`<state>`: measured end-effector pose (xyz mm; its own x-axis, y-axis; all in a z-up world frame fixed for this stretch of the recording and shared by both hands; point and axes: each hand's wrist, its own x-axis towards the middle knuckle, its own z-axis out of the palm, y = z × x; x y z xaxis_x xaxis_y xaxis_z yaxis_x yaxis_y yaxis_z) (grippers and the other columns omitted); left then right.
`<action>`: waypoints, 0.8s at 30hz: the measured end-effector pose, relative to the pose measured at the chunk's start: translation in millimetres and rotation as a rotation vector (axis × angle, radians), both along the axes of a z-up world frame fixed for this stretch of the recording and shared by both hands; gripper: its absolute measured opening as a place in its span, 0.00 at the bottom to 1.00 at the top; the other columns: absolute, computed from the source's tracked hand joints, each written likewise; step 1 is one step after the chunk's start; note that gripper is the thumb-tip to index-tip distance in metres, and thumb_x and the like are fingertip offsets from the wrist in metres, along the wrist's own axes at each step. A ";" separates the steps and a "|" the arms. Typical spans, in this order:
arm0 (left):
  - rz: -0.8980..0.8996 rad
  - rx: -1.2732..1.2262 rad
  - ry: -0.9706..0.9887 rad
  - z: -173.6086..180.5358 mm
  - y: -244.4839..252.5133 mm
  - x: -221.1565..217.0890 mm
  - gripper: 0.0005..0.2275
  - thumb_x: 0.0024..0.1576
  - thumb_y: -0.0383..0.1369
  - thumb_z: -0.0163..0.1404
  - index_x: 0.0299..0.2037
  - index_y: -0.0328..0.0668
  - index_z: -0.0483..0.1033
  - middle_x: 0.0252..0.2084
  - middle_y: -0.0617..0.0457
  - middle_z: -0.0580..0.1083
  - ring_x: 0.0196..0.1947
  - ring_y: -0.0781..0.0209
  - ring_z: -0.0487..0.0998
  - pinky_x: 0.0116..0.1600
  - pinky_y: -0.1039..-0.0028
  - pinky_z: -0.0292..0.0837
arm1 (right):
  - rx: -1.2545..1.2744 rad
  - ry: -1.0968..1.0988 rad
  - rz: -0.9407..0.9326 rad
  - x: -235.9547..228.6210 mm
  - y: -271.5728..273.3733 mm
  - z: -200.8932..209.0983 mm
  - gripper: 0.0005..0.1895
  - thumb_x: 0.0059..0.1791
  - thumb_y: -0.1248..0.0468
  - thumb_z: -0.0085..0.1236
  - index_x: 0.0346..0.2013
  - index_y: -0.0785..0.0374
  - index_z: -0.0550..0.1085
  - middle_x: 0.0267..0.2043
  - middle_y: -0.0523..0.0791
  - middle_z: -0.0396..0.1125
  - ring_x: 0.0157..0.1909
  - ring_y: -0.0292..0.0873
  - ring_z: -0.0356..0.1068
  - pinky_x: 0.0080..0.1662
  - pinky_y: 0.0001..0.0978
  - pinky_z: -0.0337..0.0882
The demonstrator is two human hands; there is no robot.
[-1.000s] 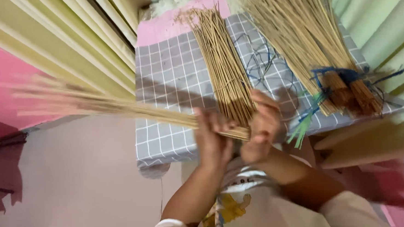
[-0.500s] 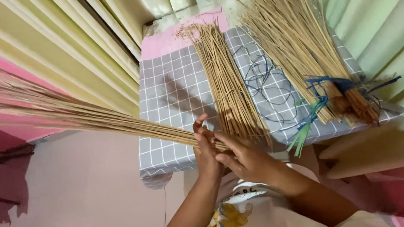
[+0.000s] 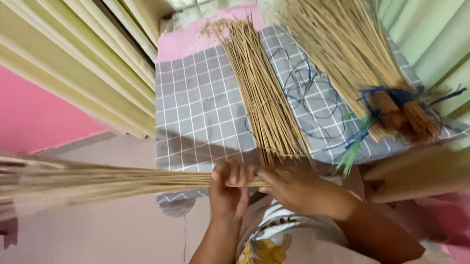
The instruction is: Assembling a broom by gathering and tying bundles of sticks
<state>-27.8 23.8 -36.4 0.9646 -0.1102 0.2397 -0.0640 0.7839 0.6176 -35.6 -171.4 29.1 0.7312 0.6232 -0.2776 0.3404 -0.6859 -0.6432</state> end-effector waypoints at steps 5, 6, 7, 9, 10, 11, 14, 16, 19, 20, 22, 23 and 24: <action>0.036 -0.178 0.034 12.4 -4.8 -0.9 0.25 0.67 0.37 0.39 0.11 0.53 0.59 0.09 0.64 0.56 0.06 0.70 0.54 0.14 0.81 0.53 | 0.223 -0.213 0.110 3.1 7.1 -24.7 0.12 0.53 0.55 0.56 0.40 0.61 0.71 0.35 0.45 0.71 0.32 0.44 0.71 0.37 0.37 0.73; 0.034 -0.178 0.029 8.9 -4.4 0.3 0.25 0.67 0.37 0.39 0.11 0.53 0.59 0.09 0.64 0.56 0.06 0.70 0.54 0.14 0.81 0.53 | 0.224 -0.218 0.108 7.4 4.6 -24.1 0.12 0.53 0.55 0.56 0.40 0.61 0.71 0.35 0.45 0.71 0.32 0.44 0.71 0.37 0.37 0.73; -0.056 -0.168 0.015 4.1 -4.4 -3.5 0.24 0.66 0.39 0.41 0.12 0.53 0.58 0.09 0.64 0.56 0.07 0.71 0.53 0.16 0.81 0.53 | 0.319 -0.119 0.081 7.5 1.6 -24.4 0.11 0.50 0.57 0.61 0.37 0.61 0.73 0.31 0.43 0.70 0.28 0.40 0.66 0.33 0.33 0.69; -0.145 -0.164 0.002 -6.2 -3.5 -8.1 0.23 0.64 0.42 0.43 0.13 0.54 0.58 0.09 0.64 0.55 0.08 0.72 0.52 0.18 0.80 0.52 | 0.409 -0.019 0.054 5.1 4.7 -29.7 0.11 0.47 0.58 0.66 0.34 0.61 0.75 0.27 0.40 0.69 0.24 0.36 0.61 0.30 0.29 0.64; -0.086 -0.082 -0.083 -11.1 -3.1 -8.9 0.21 0.65 0.40 0.43 0.15 0.53 0.60 0.10 0.63 0.57 0.08 0.71 0.52 0.17 0.79 0.52 | 0.596 0.097 0.109 2.5 10.3 -34.1 0.17 0.48 0.55 0.62 0.44 0.63 0.72 0.39 0.45 0.70 0.38 0.42 0.68 0.44 0.37 0.71; -0.035 0.002 -0.185 -13.9 -3.1 -1.8 0.20 0.65 0.38 0.43 0.17 0.52 0.62 0.11 0.63 0.59 0.08 0.69 0.52 0.16 0.77 0.53 | 0.783 0.198 0.164 5.6 15.3 -36.8 0.24 0.50 0.51 0.58 0.53 0.64 0.69 0.51 0.51 0.71 0.52 0.48 0.74 0.58 0.46 0.78; -0.171 -0.005 -0.152 -2.7 -3.4 -12.2 0.22 0.63 0.43 0.48 0.16 0.49 0.62 0.11 0.59 0.57 0.11 0.68 0.53 0.21 0.75 0.53 | 0.848 0.256 0.071 -4.7 20.9 -46.3 0.12 0.48 0.61 0.65 0.41 0.64 0.74 0.40 0.43 0.73 0.40 0.38 0.69 0.45 0.29 0.70; -0.205 0.001 -0.223 1.1 -3.6 -15.4 0.19 0.63 0.41 0.51 0.20 0.49 0.63 0.11 0.60 0.57 0.10 0.69 0.52 0.20 0.76 0.52 | 0.785 0.288 0.074 -10.7 20.9 -45.1 0.10 0.50 0.63 0.62 0.42 0.64 0.74 0.38 0.43 0.72 0.37 0.37 0.67 0.42 0.29 0.69; -0.253 0.038 -0.275 -4.8 5.1 -11.7 0.13 0.61 0.40 0.56 0.25 0.49 0.70 0.14 0.59 0.61 0.13 0.69 0.58 0.23 0.76 0.57 | 0.700 0.272 0.058 -14.1 25.4 -58.6 0.06 0.52 0.65 0.61 0.38 0.65 0.76 0.31 0.42 0.70 0.28 0.35 0.63 0.31 0.28 0.64; -0.265 0.066 -0.246 -10.2 9.0 -11.5 0.11 0.59 0.41 0.59 0.28 0.49 0.76 0.16 0.57 0.65 0.16 0.68 0.65 0.27 0.75 0.64 | 0.678 0.235 0.036 -16.9 27.2 -66.9 0.06 0.52 0.65 0.62 0.33 0.66 0.77 0.26 0.42 0.70 0.21 0.34 0.61 0.24 0.27 0.61; -0.187 0.116 -0.222 -9.2 9.4 -13.1 0.14 0.57 0.43 0.62 0.33 0.45 0.73 0.22 0.55 0.66 0.21 0.66 0.67 0.30 0.73 0.66 | 0.618 0.259 -0.014 -19.5 26.9 -76.6 0.10 0.53 0.59 0.60 0.32 0.64 0.76 0.24 0.41 0.66 0.22 0.35 0.60 0.26 0.29 0.61; -0.103 0.165 -0.197 -7.8 8.1 -11.3 0.19 0.55 0.46 0.66 0.39 0.41 0.70 0.28 0.53 0.67 0.25 0.63 0.69 0.33 0.72 0.69 | 0.559 0.286 -0.060 -18.3 25.2 -80.3 0.15 0.54 0.54 0.58 0.31 0.62 0.74 0.23 0.40 0.63 0.22 0.35 0.59 0.27 0.30 0.61; -0.108 0.162 -0.201 -5.6 9.2 -13.8 0.19 0.55 0.46 0.66 0.39 0.41 0.70 0.28 0.53 0.67 0.25 0.63 0.69 0.33 0.72 0.69 | 0.557 0.281 -0.065 -12.1 20.1 -84.0 0.15 0.54 0.54 0.58 0.31 0.62 0.74 0.23 0.40 0.63 0.22 0.35 0.59 0.27 0.30 0.61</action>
